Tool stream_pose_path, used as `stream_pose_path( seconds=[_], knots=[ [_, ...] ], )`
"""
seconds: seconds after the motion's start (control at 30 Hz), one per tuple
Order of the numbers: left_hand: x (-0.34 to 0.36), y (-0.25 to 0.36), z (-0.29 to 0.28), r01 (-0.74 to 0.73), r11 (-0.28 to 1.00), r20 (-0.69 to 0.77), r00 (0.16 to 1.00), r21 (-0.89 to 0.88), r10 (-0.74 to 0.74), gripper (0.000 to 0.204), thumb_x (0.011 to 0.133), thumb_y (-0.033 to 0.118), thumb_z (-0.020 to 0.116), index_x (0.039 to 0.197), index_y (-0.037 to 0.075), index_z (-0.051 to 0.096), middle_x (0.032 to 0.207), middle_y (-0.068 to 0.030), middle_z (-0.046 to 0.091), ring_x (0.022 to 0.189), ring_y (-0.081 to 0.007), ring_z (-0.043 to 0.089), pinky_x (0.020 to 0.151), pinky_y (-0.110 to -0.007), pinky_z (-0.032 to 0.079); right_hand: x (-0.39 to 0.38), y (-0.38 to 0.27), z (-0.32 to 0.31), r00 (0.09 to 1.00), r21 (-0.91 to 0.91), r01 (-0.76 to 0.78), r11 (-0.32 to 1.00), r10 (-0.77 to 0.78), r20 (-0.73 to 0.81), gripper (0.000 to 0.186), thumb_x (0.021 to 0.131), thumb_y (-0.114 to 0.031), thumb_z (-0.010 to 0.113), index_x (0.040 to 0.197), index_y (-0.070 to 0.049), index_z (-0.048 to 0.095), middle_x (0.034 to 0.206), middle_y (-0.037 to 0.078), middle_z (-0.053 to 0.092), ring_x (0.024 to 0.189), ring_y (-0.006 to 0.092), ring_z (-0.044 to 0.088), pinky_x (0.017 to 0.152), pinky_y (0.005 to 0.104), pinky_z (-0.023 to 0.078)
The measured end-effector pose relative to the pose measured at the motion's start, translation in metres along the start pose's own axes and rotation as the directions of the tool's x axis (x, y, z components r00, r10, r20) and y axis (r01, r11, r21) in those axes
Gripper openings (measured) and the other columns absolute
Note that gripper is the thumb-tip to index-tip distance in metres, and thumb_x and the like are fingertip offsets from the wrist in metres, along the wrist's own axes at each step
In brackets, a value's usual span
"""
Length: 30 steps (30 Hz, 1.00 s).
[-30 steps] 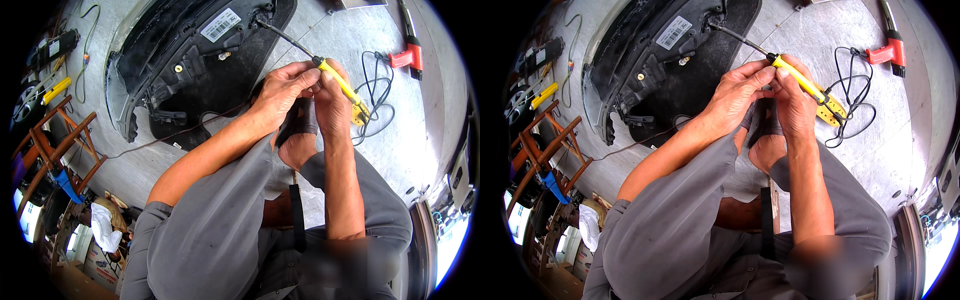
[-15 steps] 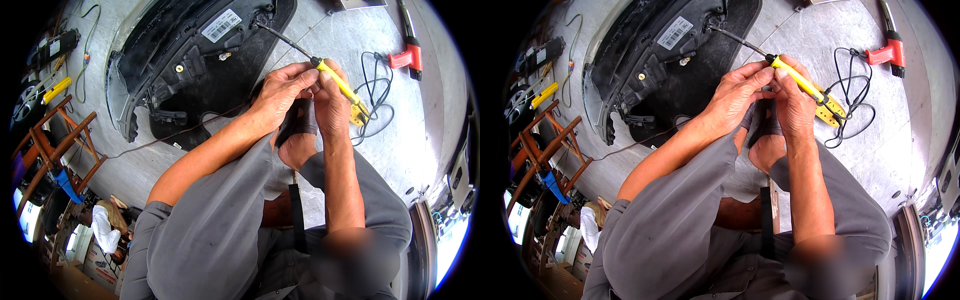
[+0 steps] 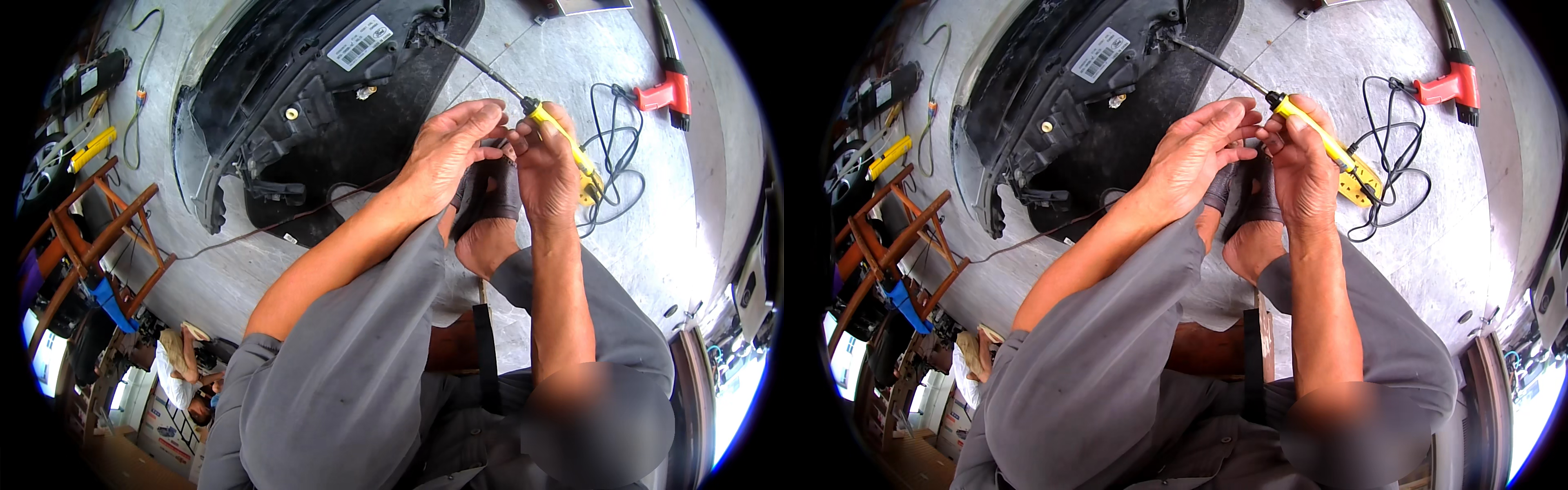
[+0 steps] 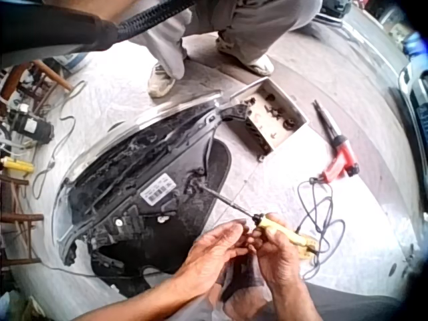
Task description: The person uses a soldering iron to apply heat and sealant to a car headlight assembly and a rubber gasket. They work on the edges of the assembly and the gasket, likely to ensure a watertight seal.
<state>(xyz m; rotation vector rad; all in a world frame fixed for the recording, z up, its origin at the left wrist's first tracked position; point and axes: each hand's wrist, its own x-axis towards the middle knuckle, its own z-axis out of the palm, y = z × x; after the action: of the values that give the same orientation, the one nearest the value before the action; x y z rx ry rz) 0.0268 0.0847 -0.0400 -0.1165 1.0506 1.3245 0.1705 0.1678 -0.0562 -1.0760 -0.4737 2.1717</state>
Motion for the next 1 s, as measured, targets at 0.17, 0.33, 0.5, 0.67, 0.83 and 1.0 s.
stream_pose_path(
  seconds=[0.17, 0.33, 0.5, 0.67, 0.83, 1.0],
  knots=[
    [0.001, -0.008, -0.003, 0.042, 0.997, 0.041, 0.998, 0.063, -0.044, 0.047, 0.103, 0.032, 0.064, 0.137, 0.001, 0.058, 0.124, -0.008, 0.067, 0.114, -0.0165, 0.063, 0.099, -0.037, 0.049, -0.004, 0.009, -0.006, 1.0, 0.023, -0.005, 1.0, 0.006, -0.023, 0.037, 0.093, -0.016, 0.066, 0.126, -0.002, 0.06, 0.103, 0.012, 0.068, 0.095, 0.0217, 0.066, 0.092, 0.0371, 0.053],
    [0.002, -0.012, -0.004, 0.068, 0.995, 0.041, 0.997, 0.074, -0.072, 0.045, 0.102, 0.03, 0.065, 0.137, 0.002, 0.058, 0.121, -0.0062, 0.068, 0.113, -0.0152, 0.062, 0.099, -0.036, 0.049, -0.004, 0.019, -0.005, 0.998, 0.053, -0.014, 0.998, 0.017, -0.068, 0.037, 0.095, -0.018, 0.066, 0.127, -0.002, 0.06, 0.104, 0.011, 0.067, 0.095, 0.0209, 0.064, 0.094, 0.0383, 0.053],
    [0.004, -0.009, -0.007, 0.04, 0.997, 0.012, 0.999, 0.072, -0.041, 0.041, 0.103, 0.028, 0.063, 0.135, 0.002, 0.06, 0.122, -0.0051, 0.068, 0.114, -0.0149, 0.062, 0.1, -0.036, 0.049, 0.008, 0.027, -0.006, 0.998, 0.118, -0.036, 0.992, 0.041, -0.036, 0.04, 0.097, -0.024, 0.067, 0.129, -0.001, 0.059, 0.109, 0.012, 0.065, 0.099, 0.0198, 0.062, 0.094, 0.0391, 0.053],
    [0.007, -0.005, -0.006, 0.028, 0.997, -0.023, 0.999, 0.066, -0.027, 0.04, 0.104, 0.028, 0.063, 0.135, 0.003, 0.061, 0.126, -0.0049, 0.068, 0.115, -0.0141, 0.061, 0.101, -0.036, 0.048, 0.023, 0.026, -0.008, 0.997, 0.124, -0.074, 0.99, 0.071, 0.028, 0.04, 0.096, -0.024, 0.067, 0.128, -0.001, 0.06, 0.107, 0.011, 0.065, 0.098, 0.02, 0.062, 0.093, 0.0398, 0.053],
    [0.01, -0.001, -0.005, 0.0, 0.997, 0.002, 1.0, 0.074, 0.0, 0.041, 0.104, 0.028, 0.063, 0.136, 0.003, 0.06, 0.127, -0.0042, 0.067, 0.115, -0.0133, 0.061, 0.101, -0.036, 0.047, 0.039, 0.015, -0.012, 0.986, 0.078, -0.131, 0.988, 0.122, 0.114, 0.039, 0.095, -0.025, 0.067, 0.125, -0.001, 0.062, 0.103, 0.011, 0.065, 0.097, 0.02, 0.062, 0.09, 0.0403, 0.054],
    [0.011, 0.001, -0.002, -0.009, 0.998, 0.02, 1.0, 0.067, 0.007, 0.041, 0.104, 0.028, 0.063, 0.136, 0.003, 0.06, 0.126, -0.0035, 0.068, 0.115, -0.0123, 0.061, 0.099, -0.036, 0.047, 0.048, 0.01, -0.018, 0.981, 0.052, -0.142, 0.989, 0.133, 0.144, 0.037, 0.094, -0.025, 0.068, 0.123, -0.002, 0.064, 0.103, 0.011, 0.066, 0.096, 0.0204, 0.064, 0.089, 0.0399, 0.055]
  ],
)
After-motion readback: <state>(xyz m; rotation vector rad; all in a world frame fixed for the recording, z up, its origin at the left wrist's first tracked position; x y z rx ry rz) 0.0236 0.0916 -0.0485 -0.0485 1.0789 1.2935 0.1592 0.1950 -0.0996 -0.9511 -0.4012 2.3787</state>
